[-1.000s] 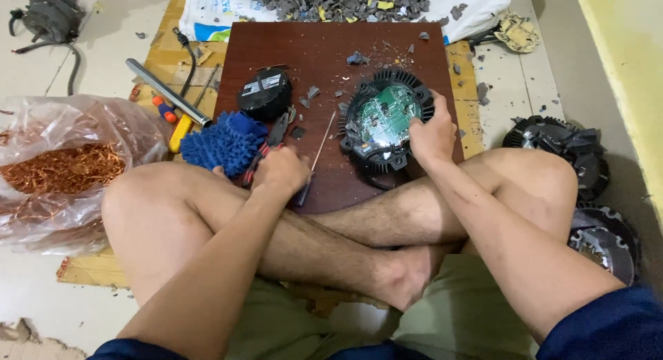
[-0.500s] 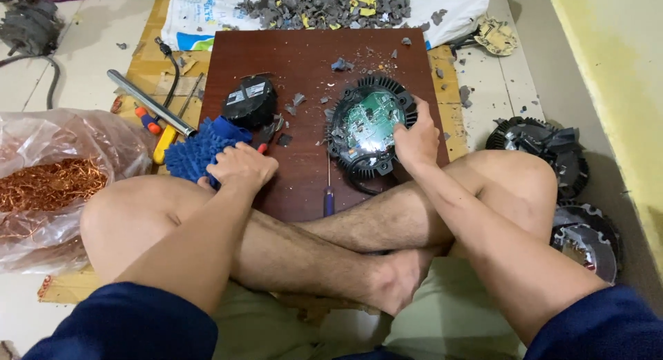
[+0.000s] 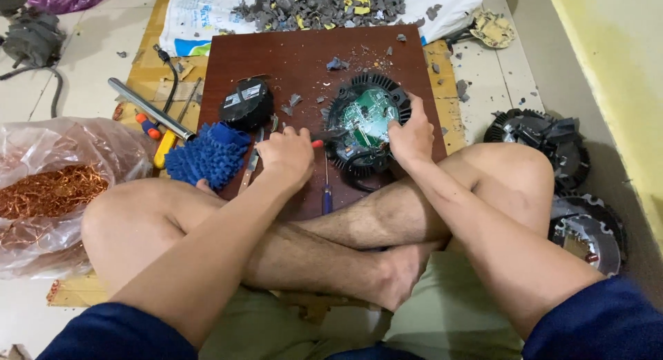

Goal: The person sits cross-legged on the floor and uses a screwdriver to pry and remove components from a circular electronic device with a green circuit board. The person works on the device placed on a wooden board, surrounded by tools and debris.

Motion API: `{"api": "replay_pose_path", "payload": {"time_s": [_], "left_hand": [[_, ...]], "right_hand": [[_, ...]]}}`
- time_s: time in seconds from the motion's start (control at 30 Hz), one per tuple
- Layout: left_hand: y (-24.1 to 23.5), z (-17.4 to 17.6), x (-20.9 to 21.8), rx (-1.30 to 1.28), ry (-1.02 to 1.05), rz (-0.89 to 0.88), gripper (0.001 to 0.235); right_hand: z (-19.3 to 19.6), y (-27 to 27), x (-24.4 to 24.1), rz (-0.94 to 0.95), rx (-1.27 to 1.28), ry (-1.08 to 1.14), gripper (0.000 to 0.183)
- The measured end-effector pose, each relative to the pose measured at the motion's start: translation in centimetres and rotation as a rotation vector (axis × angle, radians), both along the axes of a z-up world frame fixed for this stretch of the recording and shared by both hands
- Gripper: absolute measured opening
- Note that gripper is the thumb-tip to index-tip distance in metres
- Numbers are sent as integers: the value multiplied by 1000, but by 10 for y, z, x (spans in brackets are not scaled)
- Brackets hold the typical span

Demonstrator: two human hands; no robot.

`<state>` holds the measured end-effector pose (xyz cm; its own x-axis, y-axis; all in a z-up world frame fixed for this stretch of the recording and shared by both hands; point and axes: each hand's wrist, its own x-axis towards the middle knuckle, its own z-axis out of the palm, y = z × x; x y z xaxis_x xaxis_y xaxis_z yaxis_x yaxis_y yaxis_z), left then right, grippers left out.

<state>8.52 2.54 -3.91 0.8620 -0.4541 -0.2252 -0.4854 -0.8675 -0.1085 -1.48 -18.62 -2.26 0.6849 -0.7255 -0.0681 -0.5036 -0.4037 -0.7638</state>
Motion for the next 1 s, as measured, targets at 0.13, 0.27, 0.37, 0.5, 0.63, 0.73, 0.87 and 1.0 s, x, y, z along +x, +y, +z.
{"api": "replay_pose_path", "payload": {"time_s": [0.13,0.27,0.37,0.5,0.63,0.73,0.87,1.0], "left_hand": [[-21,-2,-6,124,5,32,39],[-31,32,-28,346,29,-123,38],[-35,43,-32,398,21,-177,40],[-34,19,-15,158,200,-31,36],[-52,2,0,278,384,-110,32],[-44,-8,-4,8,722,155,25],[-20,-20,-10,-482,1301,664,25],[-7,-56,-6,-621,1552,795,27]], "right_hand": [[-1,-4,-1,6,6,31,61],[7,0,-4,29,36,59,62],[6,1,-3,35,39,67,61],[14,8,-7,20,24,81,57],[22,18,-6,16,-6,-2,57],[19,15,-8,15,-47,-38,56],[11,7,-2,19,-80,-4,56],[12,8,0,24,-96,-28,51]]}}
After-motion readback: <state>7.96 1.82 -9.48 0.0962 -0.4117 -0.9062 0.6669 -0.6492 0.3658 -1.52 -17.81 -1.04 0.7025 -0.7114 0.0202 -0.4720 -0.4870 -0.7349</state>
